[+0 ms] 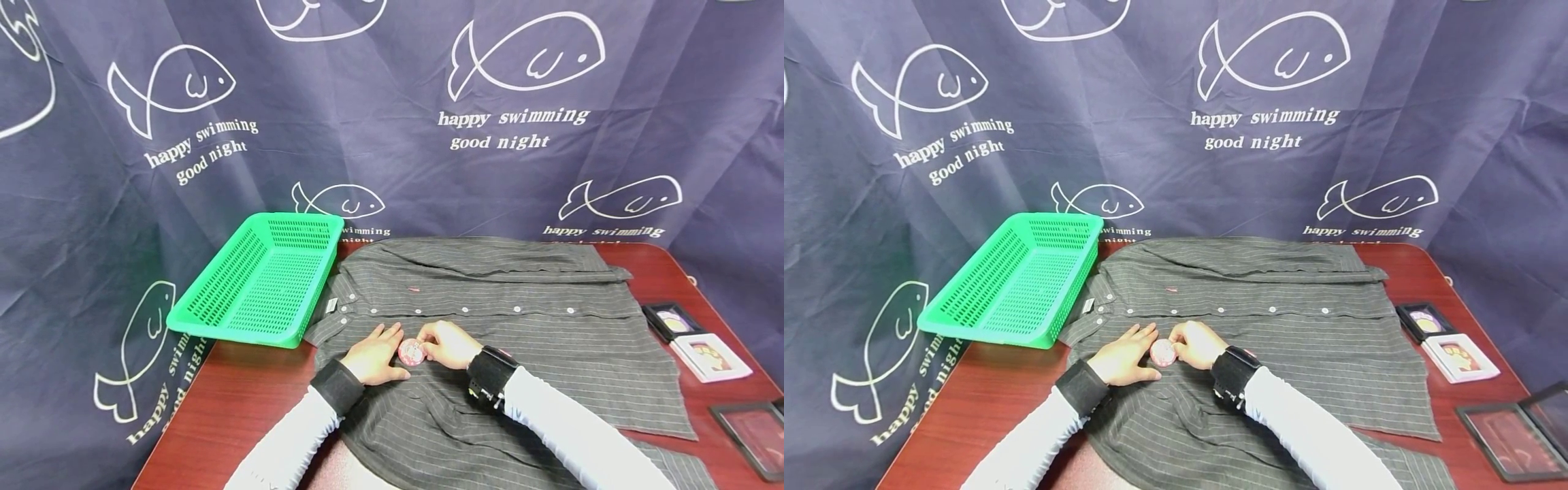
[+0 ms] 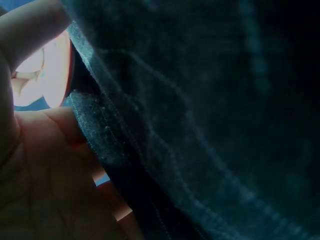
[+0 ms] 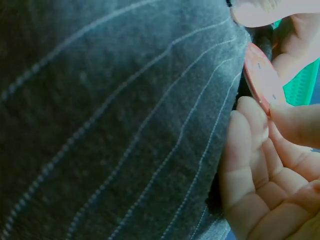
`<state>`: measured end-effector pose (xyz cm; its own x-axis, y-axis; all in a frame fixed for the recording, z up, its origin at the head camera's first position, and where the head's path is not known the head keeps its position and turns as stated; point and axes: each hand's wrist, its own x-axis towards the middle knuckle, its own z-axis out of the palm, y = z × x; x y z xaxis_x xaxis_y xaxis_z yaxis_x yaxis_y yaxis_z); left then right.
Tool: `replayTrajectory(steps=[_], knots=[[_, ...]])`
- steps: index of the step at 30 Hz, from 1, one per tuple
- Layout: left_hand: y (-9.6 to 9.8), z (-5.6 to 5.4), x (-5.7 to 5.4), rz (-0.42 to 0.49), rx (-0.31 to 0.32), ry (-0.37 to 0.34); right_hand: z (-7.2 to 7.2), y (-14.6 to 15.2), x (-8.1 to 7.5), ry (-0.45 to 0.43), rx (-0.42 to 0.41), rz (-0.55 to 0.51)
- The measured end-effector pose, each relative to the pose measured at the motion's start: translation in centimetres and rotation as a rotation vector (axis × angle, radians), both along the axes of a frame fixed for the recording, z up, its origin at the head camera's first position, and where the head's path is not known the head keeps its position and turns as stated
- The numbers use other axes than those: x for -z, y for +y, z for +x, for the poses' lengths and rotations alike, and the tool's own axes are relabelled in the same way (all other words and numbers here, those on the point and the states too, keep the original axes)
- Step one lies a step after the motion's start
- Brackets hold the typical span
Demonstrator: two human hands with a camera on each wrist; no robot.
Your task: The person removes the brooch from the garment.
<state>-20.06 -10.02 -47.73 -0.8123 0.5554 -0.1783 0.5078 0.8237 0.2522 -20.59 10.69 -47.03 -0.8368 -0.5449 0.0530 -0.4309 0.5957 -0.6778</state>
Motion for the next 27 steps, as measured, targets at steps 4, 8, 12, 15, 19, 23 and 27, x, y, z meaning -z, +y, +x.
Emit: replayTrajectory(steps=[4,8,12,15,19,23,27], knots=[[0.0,0.1,-0.2,0.010,-0.013,-0.024,0.1,0.0,0.0,-0.018,-0.009,0.004],[0.0,0.1,-0.3,0.011,-0.015,-0.026,0.2,0.1,0.0,-0.023,-0.016,0.002],[0.0,0.1,-0.2,0.005,-0.014,-0.019,0.2,0.2,0.1,-0.024,-0.028,-0.003],[0.1,0.1,-0.3,0.003,-0.015,-0.020,0.2,0.4,0.1,-0.029,-0.038,-0.011],[0.2,0.0,-0.4,-0.001,-0.025,-0.021,0.2,0.6,0.0,-0.038,-0.053,-0.036],[0.2,-0.1,-0.3,-0.013,-0.033,-0.020,0.3,1.0,-0.1,-0.066,-0.061,-0.088],[0.2,-0.2,-0.1,-0.026,-0.035,-0.024,0.2,1.5,-0.5,-0.077,-0.056,-0.146]])
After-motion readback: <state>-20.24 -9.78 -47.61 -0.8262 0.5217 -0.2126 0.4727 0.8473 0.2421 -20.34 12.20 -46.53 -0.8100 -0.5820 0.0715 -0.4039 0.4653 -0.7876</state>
